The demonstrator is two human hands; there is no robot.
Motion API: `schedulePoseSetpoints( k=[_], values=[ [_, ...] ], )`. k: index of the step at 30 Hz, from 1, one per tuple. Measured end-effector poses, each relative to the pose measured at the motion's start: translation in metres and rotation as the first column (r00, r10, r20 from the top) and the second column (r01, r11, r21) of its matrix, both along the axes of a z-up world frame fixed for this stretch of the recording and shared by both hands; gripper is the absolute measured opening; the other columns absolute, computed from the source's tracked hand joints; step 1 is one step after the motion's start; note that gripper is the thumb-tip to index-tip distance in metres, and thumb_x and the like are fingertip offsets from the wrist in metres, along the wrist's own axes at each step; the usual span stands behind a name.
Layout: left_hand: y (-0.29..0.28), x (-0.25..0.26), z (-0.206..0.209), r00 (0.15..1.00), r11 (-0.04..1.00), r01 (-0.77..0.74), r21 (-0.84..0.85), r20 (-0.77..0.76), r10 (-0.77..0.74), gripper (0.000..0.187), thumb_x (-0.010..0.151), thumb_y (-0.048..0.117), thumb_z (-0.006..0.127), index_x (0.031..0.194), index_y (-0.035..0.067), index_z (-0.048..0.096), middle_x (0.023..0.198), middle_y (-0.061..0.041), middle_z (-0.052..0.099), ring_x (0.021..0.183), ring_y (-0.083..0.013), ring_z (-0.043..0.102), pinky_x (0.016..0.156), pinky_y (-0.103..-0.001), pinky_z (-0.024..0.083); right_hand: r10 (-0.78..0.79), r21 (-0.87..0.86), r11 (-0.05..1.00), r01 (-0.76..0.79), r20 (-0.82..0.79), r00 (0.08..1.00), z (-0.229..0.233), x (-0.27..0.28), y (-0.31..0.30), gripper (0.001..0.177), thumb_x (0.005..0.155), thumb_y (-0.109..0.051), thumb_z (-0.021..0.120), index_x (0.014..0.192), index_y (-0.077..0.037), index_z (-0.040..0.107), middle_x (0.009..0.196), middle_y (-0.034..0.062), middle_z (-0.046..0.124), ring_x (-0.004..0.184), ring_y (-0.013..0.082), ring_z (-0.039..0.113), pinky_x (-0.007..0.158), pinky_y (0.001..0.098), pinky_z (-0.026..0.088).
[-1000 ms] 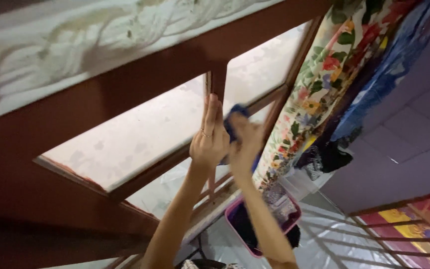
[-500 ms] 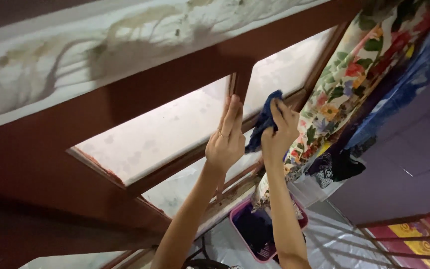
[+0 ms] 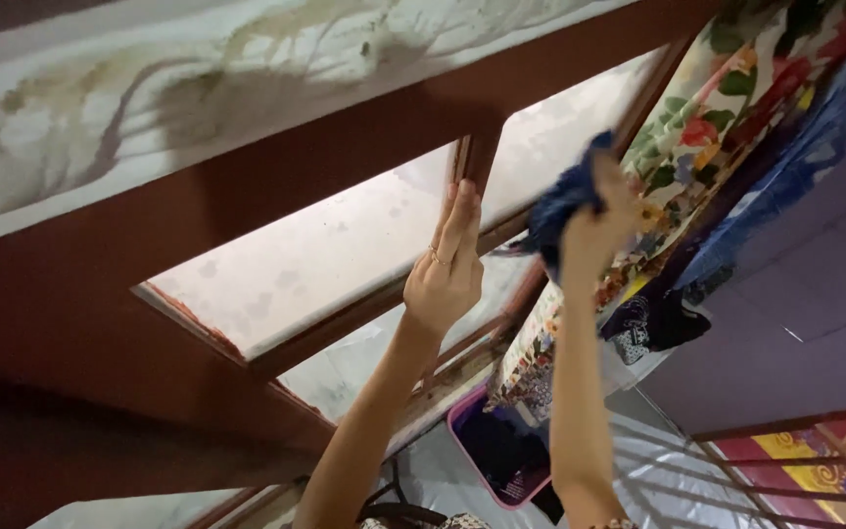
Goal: The person wipes the wooden frame and glass panes of a window using a blue cloth. They stand on a chair to reach the upper sections, systematically cleaning the frame and glass surfaces.
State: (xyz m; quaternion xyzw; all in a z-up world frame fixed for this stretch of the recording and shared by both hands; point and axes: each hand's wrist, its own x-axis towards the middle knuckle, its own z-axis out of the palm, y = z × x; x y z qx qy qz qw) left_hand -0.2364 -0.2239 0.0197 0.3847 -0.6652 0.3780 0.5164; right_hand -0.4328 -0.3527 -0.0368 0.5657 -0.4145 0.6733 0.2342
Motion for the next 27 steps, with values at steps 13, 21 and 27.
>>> schedulePoseSetpoints(
  k=[13, 21, 27],
  values=[
    [-0.013, -0.004, -0.010, 0.994, 0.996, 0.085, 0.018, -0.077, -0.084, 0.048, 0.094, -0.008, 0.033, 0.132, -0.009, 0.062, 0.155, -0.021, 0.047, 0.139, -0.0277, 0.054, 0.107, -0.025, 0.051, 0.165, 0.228, 0.968, -0.104, -0.267, 0.950, -0.021, -0.006, 0.005, 0.053, 0.088, 0.001, 0.046, 0.130, -0.015, 0.074, 0.132, 0.0171, 0.063, 0.121, 0.0479, 0.057, 0.105, 0.0569, 0.045],
    [-0.014, -0.004, -0.014, 0.998, 1.000, 0.013, -0.005, -0.058, -0.013, 0.047, 0.095, -0.008, 0.035, 0.134, -0.006, 0.061, 0.156, -0.019, 0.047, 0.139, -0.0255, 0.054, 0.104, -0.023, 0.054, 0.104, 0.307, 0.948, -0.088, -0.034, 0.994, -0.015, 0.030, 0.039, 0.064, 0.071, 0.012, 0.046, 0.127, -0.005, 0.074, 0.128, 0.0205, 0.062, 0.120, 0.0471, 0.055, 0.110, 0.0552, 0.041],
    [-0.015, -0.006, -0.014, 0.999, 1.000, 0.006, -0.021, -0.048, -0.007, 0.047, 0.095, -0.010, 0.033, 0.129, -0.007, 0.065, 0.152, -0.020, 0.050, 0.136, -0.0262, 0.057, 0.100, -0.022, 0.057, 0.260, 0.233, 0.952, -0.201, -0.264, 0.929, -0.039, 0.034, 0.058, 0.065, 0.104, -0.046, 0.021, 0.127, -0.018, 0.075, 0.121, 0.0099, 0.065, 0.109, 0.0350, 0.057, 0.099, 0.0455, 0.045]
  ],
)
